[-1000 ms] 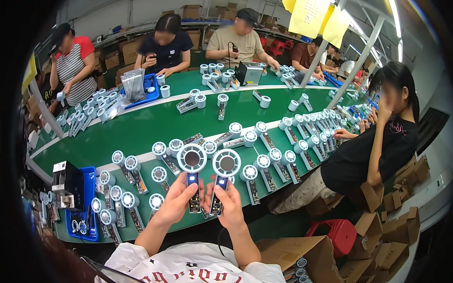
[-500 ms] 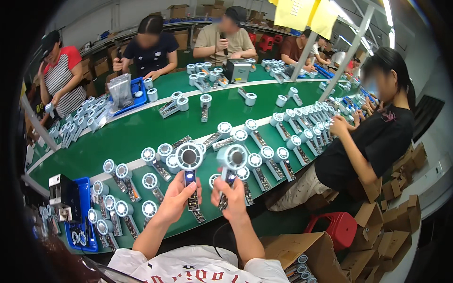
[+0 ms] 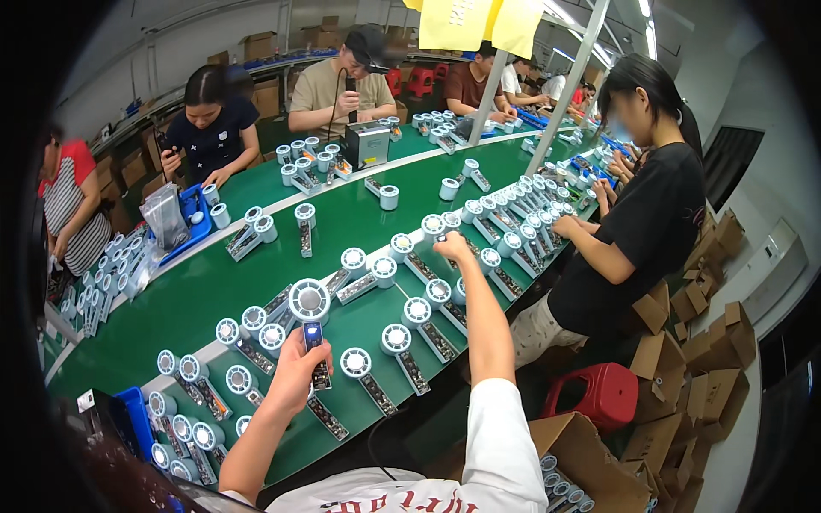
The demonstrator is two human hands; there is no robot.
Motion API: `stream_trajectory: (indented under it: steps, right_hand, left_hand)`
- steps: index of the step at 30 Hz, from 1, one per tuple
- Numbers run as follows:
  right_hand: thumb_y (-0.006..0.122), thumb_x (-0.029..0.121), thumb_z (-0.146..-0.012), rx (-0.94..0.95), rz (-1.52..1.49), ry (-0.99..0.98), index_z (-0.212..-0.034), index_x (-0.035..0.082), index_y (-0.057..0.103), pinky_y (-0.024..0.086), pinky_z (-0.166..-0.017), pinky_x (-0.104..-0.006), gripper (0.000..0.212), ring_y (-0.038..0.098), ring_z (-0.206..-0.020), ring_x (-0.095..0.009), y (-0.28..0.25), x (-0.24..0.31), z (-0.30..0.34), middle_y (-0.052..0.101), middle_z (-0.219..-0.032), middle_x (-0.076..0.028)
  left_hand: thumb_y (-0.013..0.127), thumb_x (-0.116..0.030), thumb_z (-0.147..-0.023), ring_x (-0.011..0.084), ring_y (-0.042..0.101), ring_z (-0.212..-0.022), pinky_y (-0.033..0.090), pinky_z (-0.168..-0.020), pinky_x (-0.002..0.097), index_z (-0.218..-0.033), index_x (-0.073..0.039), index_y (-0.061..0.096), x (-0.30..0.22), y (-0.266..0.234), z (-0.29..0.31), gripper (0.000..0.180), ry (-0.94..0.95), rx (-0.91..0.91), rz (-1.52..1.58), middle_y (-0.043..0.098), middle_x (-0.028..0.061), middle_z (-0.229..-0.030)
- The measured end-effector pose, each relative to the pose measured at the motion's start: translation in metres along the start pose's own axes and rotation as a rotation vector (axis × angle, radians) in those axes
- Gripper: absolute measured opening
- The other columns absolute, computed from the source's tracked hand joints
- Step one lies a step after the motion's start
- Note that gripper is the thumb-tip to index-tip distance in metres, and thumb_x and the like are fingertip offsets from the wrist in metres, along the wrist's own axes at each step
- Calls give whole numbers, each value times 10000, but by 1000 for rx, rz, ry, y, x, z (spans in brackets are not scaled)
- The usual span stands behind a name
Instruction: The person tests handheld fan components on an assembly line by picking up the fans, activating and holding them, and arranging them on the table by hand.
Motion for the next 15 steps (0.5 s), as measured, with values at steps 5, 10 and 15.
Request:
stream_trajectory:
  steps: [5, 10, 15]
  right_hand:
    - [600, 192, -759, -60, 237, -101, -906, -18, 607, 475, -676, -341, 256, 570, -732, -261, 27, -12, -1, 613, -820, -157]
    - [606, 216, -771, -134, 524, -137, -895, -19, 612, 481, -723, -366, 267, 574, -762, -298, 7, -48, 3, 611, -838, -172]
    - [575, 183, -878, 427, -589, -67, -1137, -16, 571, 441, -633, -249, 326, 529, -716, -132, -31, 104, 147, 620, -904, -62]
  left_hand:
    - [564, -40, -828, 140, 534, -686, 442, -625, 257, -1064, 0, 446, 0, 1, -20, 267, -15, 2, -1, 551, 74, -838]
    - [583, -47, -800, 149, 540, -716, 444, -643, 267, -1087, -14, 422, 2, 36, -52, 330, -91, 92, 56, 544, 83, -873]
    - [523, 50, -672, 167, 541, -757, 456, -639, 278, -1139, -37, 349, 20, 62, -79, 506, 38, 95, 76, 505, 106, -971]
Point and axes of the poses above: each hand's wrist, its own z-axis away from the middle knuckle, its own y-axis out of the palm, x = y × z, the point moved 3 cm from there along -z, towards the middle knuckle
